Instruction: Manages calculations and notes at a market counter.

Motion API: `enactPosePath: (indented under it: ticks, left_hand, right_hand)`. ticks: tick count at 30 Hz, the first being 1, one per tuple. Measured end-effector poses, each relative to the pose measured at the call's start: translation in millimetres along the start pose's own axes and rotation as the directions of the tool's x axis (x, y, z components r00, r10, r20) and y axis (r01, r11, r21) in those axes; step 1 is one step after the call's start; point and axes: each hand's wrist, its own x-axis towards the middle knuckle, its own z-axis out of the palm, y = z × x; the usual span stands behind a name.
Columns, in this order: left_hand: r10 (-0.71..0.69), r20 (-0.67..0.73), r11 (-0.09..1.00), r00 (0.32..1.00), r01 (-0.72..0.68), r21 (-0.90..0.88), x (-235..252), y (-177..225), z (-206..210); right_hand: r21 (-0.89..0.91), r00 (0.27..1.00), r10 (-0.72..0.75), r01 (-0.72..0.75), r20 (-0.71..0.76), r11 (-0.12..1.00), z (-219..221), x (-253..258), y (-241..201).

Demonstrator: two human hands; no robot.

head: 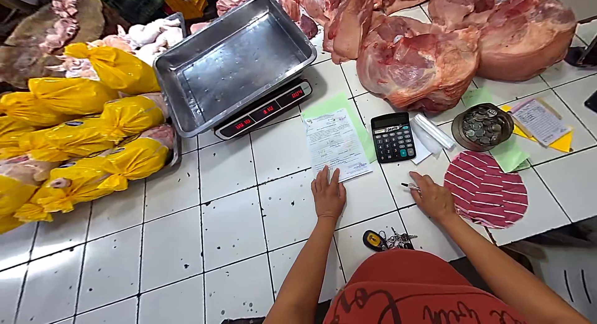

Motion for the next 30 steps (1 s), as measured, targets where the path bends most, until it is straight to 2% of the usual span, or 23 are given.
enactPosePath:
  ticks: [6, 30]
  left_hand:
    - [-0.026, 0.069, 0.999, 0.997, 0.024, 0.030, 2.0, -0.9, -1.9]
    - [-0.093, 0.167, 0.996, 0.982, 0.094, -0.003, 4.1, 4.5, -8.6]
  right_hand:
    - [-0.007, 0.996, -0.035, 0.035, -0.086, 0.999, 7.2, 1.6, 0.2]
    - [-0.011, 0.994, -0.027, 0.026, -0.102, 1.000, 6.1, -1.1, -1.8]
